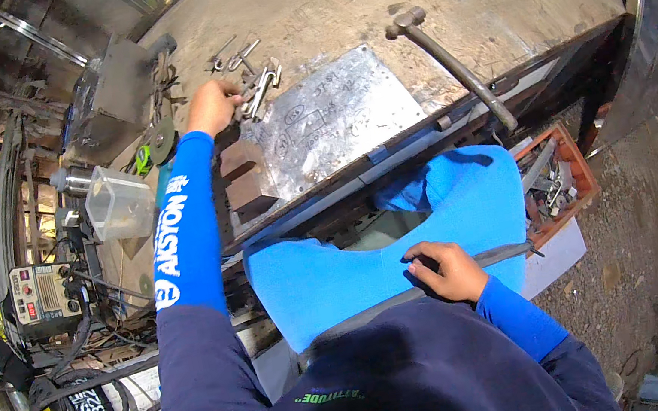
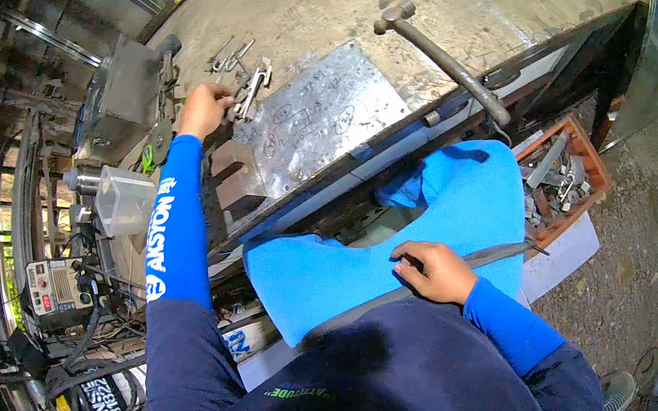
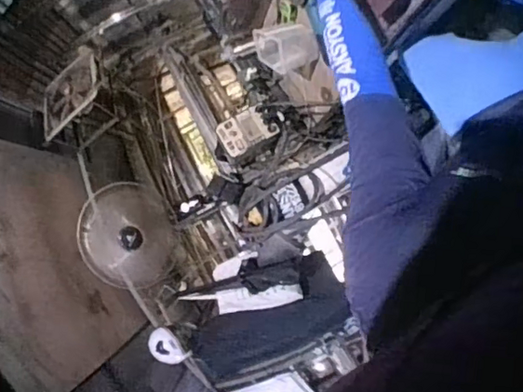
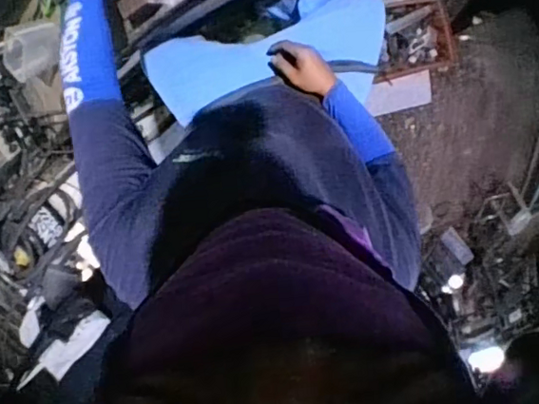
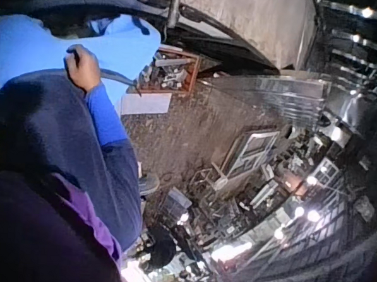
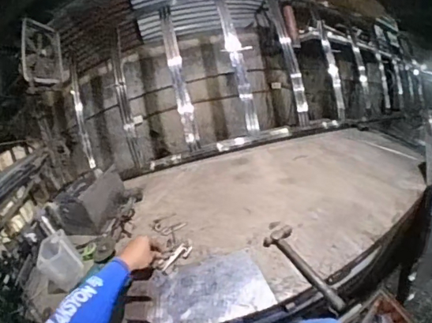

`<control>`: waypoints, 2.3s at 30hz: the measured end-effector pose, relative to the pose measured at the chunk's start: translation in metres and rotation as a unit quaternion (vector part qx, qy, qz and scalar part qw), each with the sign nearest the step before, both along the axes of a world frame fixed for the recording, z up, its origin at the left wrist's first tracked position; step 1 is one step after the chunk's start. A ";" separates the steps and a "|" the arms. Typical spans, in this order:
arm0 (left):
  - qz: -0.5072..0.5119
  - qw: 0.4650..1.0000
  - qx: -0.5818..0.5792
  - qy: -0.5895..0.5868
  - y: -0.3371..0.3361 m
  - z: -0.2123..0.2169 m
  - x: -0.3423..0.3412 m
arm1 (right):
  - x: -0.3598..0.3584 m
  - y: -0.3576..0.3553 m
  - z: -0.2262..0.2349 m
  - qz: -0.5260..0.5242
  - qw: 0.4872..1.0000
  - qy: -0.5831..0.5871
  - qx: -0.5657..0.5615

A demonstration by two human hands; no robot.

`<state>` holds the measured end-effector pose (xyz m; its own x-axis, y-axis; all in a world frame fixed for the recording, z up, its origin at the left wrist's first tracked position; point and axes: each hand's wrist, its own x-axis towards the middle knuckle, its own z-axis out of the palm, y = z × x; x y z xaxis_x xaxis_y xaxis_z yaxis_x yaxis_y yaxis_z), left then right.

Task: The person welds small metal pieces using a handheld welding torch, then smooths the welds with an angle grinder. They also hammer the pieces on a metal block to shape them and repeat the welding and grinding cycle.

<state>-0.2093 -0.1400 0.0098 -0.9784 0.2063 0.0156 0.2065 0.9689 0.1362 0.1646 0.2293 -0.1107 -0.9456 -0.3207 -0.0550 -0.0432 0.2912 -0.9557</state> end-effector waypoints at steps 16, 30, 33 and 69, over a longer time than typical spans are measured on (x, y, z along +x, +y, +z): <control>-0.079 0.957 0.009 0.279 -0.011 0.018 0.028 | -0.022 -0.004 -0.031 -0.009 0.987 -0.136 -0.085; -0.013 0.874 0.432 0.221 0.164 -0.076 0.149 | -0.196 0.086 0.072 -0.273 0.824 0.350 0.351; -0.017 0.893 0.384 0.237 0.169 -0.081 0.145 | -0.240 0.098 0.063 -0.253 0.795 0.305 0.460; -0.073 0.920 0.285 0.259 0.178 -0.089 0.140 | -0.166 0.026 0.210 -0.055 0.888 0.378 0.254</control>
